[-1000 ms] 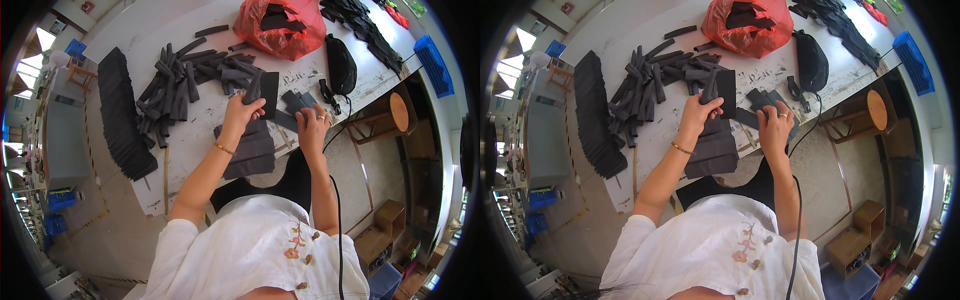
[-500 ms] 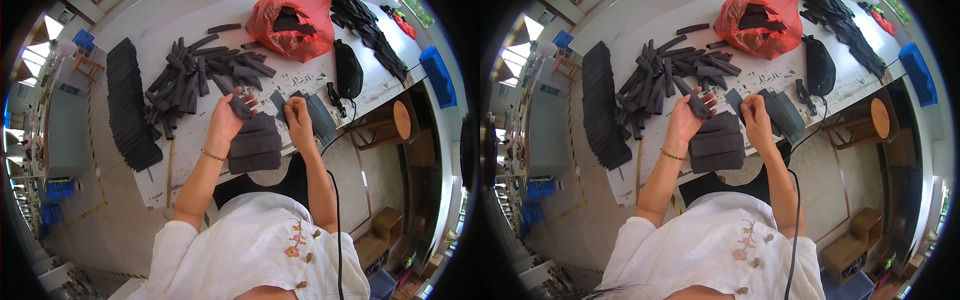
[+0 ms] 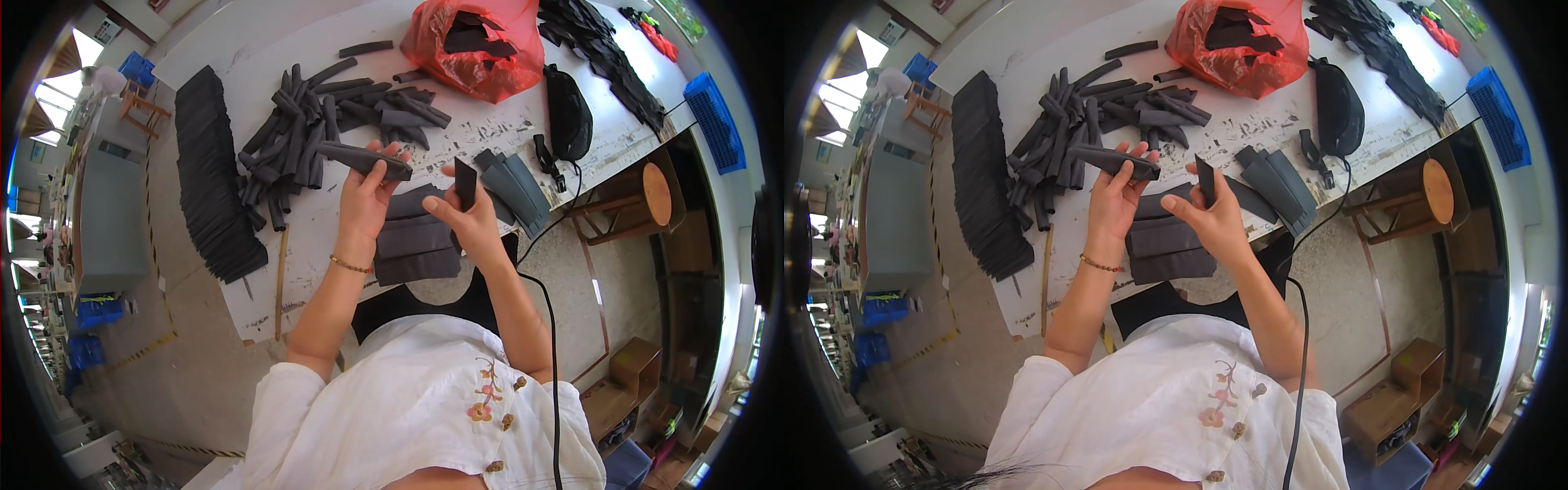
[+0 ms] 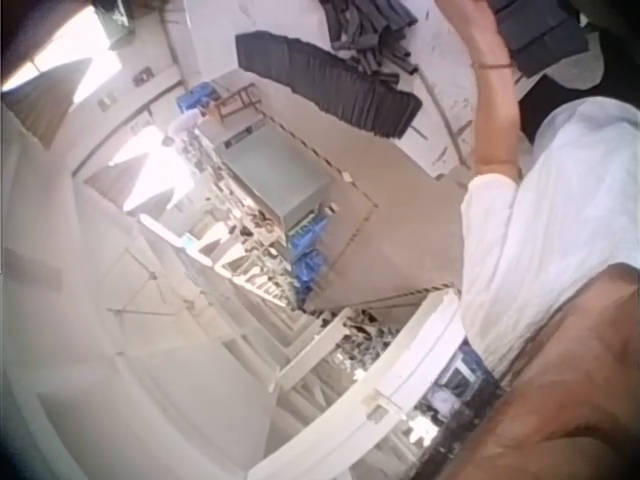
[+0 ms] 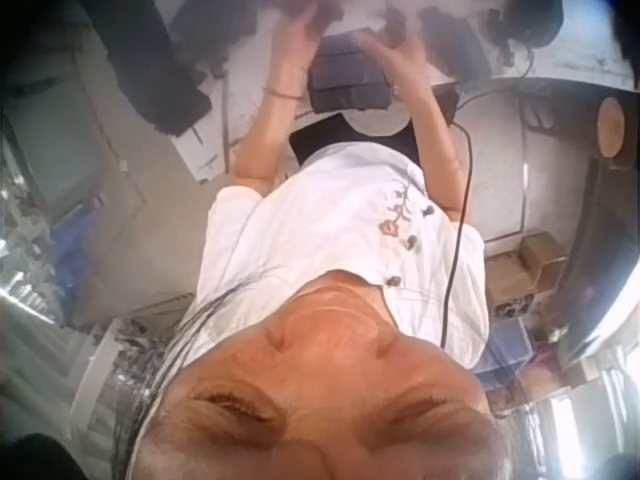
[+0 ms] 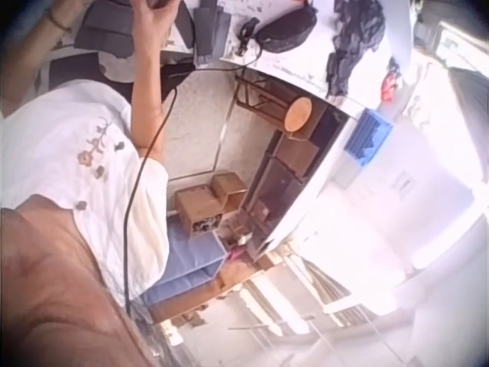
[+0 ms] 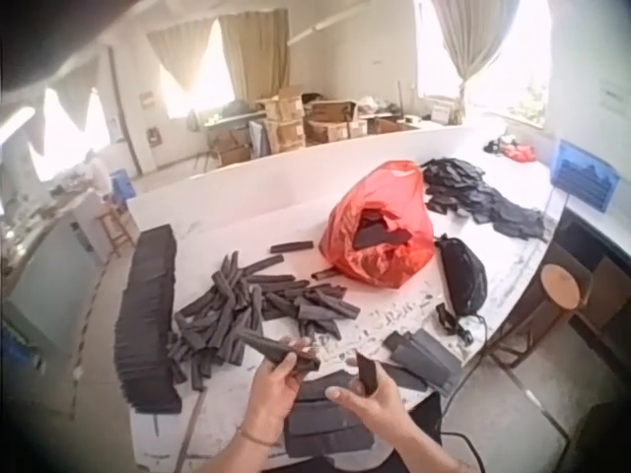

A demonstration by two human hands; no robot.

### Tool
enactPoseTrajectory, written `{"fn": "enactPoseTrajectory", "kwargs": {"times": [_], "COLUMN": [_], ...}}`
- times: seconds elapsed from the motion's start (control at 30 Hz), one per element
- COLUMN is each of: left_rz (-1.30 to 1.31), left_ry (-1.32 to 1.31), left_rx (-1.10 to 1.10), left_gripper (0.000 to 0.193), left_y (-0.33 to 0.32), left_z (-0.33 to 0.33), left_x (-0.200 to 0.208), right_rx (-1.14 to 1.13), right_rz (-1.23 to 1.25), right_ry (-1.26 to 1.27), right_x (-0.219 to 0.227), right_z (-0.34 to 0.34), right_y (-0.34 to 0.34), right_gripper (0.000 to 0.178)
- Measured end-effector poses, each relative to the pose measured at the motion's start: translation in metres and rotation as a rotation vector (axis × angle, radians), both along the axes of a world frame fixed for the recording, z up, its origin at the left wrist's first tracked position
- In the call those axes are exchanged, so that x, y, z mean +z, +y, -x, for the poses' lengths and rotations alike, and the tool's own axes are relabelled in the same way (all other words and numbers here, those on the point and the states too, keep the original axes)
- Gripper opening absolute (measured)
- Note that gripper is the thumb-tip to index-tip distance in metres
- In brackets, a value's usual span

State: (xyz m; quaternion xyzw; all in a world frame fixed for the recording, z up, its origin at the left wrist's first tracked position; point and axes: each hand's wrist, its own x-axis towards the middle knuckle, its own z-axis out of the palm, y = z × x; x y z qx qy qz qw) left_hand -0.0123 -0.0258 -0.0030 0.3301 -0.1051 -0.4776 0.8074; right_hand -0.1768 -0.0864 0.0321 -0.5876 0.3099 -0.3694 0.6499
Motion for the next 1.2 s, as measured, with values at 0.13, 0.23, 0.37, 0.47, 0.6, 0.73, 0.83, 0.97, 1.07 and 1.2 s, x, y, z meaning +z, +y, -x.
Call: {"fn": "enactPoseTrajectory", "kwargs": {"times": [0.13, 0.23, 0.37, 0.47, 0.6, 0.73, 0.83, 0.97, 1.07, 1.2], "left_rz": [0.045, 0.085, 0.100, 0.118, 0.081, 0.049, 0.018, -0.032, -0.060, -0.063], "left_ry": [-0.107, -0.133, -0.090, 0.043, 0.078, 0.070, 0.084, 0.147, 0.166, 0.239], "left_rx": [0.051, 0.056, 0.117, 0.120, 0.171, 0.206, 0.199, 0.155, 0.090, 0.093], "left_gripper": [0.042, 0.043, 0.040, 0.036, 0.032, 0.028, 0.027, 0.025, 0.024, 0.021], "left_y": [0.001, 0.001, 0.004, 0.004, 0.003, 0.006, 0.007, 0.009, 0.015, 0.014], "left_z": [0.017, 0.024, 0.023, 0.022, 0.014, 0.009, 0.006, -0.007, -0.020, -0.027], "left_x": [0.007, 0.010, 0.014, 0.009, 0.008, 0.007, 0.004, 0.001, -0.005, -0.006], "right_rx": [0.000, -0.002, -0.117, -0.171, -0.071, -0.020, 0.097, 0.080, 0.204, 0.250], "right_rz": [-0.173, -0.149, -0.199, -0.119, -0.067, -0.100, -0.137, 0.291, 0.413, 0.603], "right_ry": [0.088, 0.197, 0.027, -0.095, -0.099, 0.026, 0.066, 0.282, 0.460, 0.530], "right_x": [-0.003, -0.007, -0.005, 0.001, -0.002, 0.000, 0.005, 0.010, 0.026, 0.029], "right_z": [-0.024, -0.036, -0.045, -0.050, -0.046, -0.038, -0.037, -0.024, -0.012, -0.003], "right_y": [0.001, 0.001, 0.011, 0.018, 0.006, 0.000, -0.003, -0.014, -0.020, -0.020], "right_gripper": [0.030, 0.026, 0.019, 0.016, 0.020, 0.021, 0.030, 0.043, 0.049, 0.056]}}
